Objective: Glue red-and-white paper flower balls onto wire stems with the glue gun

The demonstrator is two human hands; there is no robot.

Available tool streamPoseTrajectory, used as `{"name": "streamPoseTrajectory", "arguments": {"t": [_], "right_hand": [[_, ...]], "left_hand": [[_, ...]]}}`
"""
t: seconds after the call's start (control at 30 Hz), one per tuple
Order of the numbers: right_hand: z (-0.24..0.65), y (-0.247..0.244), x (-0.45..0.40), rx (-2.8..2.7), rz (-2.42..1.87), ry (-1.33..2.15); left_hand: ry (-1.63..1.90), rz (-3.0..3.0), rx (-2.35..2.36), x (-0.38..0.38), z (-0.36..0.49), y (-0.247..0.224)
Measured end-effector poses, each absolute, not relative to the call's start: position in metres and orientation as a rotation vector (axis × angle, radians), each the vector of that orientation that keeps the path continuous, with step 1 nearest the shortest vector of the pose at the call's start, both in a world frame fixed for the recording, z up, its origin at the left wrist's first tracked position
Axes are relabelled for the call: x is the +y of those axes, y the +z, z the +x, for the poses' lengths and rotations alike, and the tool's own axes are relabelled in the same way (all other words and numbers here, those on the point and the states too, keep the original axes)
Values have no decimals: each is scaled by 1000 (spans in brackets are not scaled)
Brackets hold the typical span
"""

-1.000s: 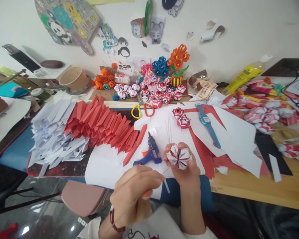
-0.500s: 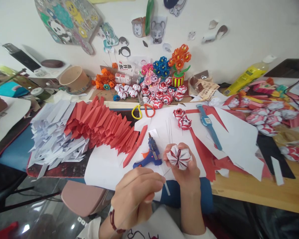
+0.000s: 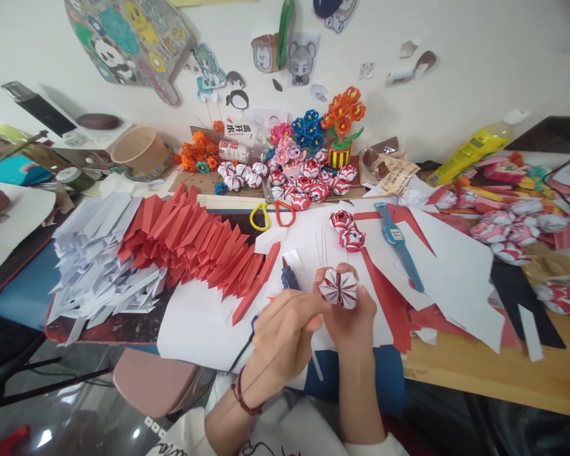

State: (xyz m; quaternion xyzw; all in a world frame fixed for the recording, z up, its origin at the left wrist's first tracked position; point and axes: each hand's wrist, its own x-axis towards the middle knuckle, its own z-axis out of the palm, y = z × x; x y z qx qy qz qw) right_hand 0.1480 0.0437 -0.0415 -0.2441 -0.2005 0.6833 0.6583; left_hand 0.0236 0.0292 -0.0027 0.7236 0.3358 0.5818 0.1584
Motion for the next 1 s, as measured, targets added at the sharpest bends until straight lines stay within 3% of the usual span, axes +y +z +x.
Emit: {"name": "streamPoseTrajectory", "arguments": {"t": [1.0], "right_hand": [[146, -48, 43, -449, -628, 1535]], "left_hand": [[1674, 2178, 952, 35, 31, -7]]}}
